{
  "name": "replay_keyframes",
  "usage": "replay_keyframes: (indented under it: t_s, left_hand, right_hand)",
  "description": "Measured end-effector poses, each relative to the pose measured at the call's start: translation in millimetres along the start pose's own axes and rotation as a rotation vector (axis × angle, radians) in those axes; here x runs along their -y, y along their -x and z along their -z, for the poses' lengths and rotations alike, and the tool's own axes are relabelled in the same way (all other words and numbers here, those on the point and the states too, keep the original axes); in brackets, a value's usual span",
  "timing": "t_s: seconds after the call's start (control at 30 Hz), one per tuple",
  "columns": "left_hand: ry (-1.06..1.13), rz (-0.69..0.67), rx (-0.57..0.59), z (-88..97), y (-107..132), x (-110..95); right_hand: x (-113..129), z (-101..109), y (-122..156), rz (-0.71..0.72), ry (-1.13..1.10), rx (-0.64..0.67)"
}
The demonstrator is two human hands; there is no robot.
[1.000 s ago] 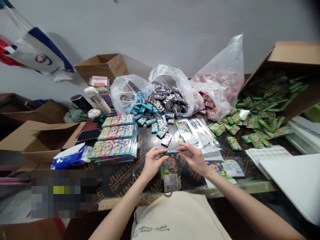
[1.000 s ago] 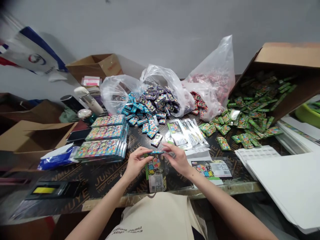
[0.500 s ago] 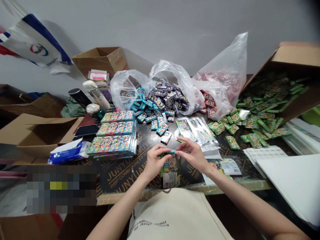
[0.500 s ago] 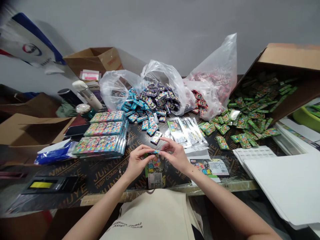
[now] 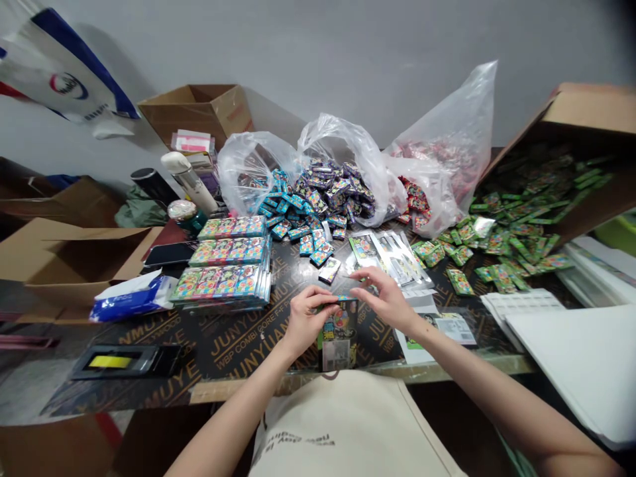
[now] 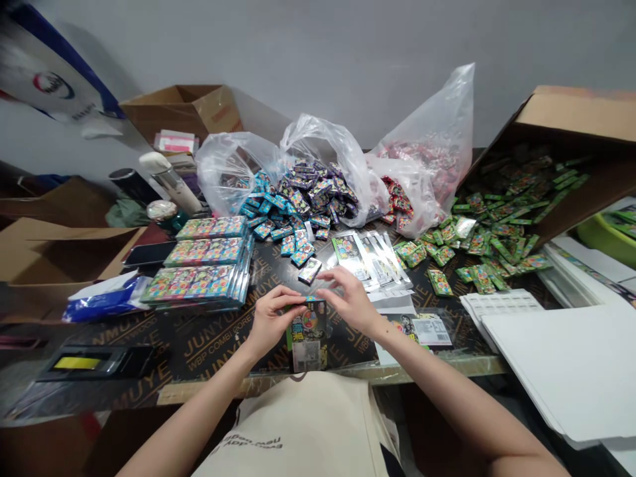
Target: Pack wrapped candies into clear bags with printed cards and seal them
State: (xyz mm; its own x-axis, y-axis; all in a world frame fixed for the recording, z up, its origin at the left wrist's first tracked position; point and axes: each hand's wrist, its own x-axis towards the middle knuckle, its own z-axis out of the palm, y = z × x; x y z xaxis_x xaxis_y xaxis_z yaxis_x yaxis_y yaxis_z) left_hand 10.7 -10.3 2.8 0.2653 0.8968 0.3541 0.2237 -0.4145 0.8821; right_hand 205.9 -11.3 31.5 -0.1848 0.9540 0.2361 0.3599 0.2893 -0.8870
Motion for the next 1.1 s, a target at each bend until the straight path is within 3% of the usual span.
replay_keyframes:
  t_s: [0.07, 0.2, 0.27, 0.37, 0.47, 0.63, 0.8, 0.9, 1.0, 1.07, 1.1]
  left_hand:
    - [0.022, 0.029, -0.018, 0.1, 0, 0]
    - [0.039, 0.090, -0.056, 1.4, 0, -1]
    - [0.017, 0.069, -0.019, 3.2, 0, -2]
    - [-0.001, 0.039, 0.034, 5.2, 1, -6]
    - [-0.030, 0.050, 0.008, 3.3, 1, -7]
    - [-0.024, 0.082, -0.084, -4.3, 2, -5]
    - [0.068, 0.229, -0.066, -12.0, 19, 0]
    - [0.151, 0.270, 0.001, -5.9, 41, -2]
    - [-0.107, 0.088, 0.093, 20.7, 65, -5]
    - [-0.383, -0.193, 0.200, 47.3, 81, 2]
    - [-0.530, -0.263, 0.218, 61.4, 89, 11]
  right_hand:
    - [6, 5, -15, 0.009, 0.046, 0.064]
    - [11, 4, -38, -0.073, -0.053, 0.426]
    - [11, -1, -43, -0.099, -0.086, 0.534]
    - [7, -9, -46, -0.126, -0.100, 0.604]
    - [3, -11, -46, -0.150, -0.120, 0.612]
    - [-2, -16, -41, -0.209, -0.146, 0.533]
    - [-4, -29, -25, -0.370, -0.415, 0.276]
    - [-12, -26, -17, -0.469, -0.533, 0.190]
    - [-32, -14, -12, -0.452, -0.446, 0.056]
    - [-50, -5, -7, -0.373, -0.258, -0.054]
    - [-59, -1, -3, -0.330, -0.144, -0.083]
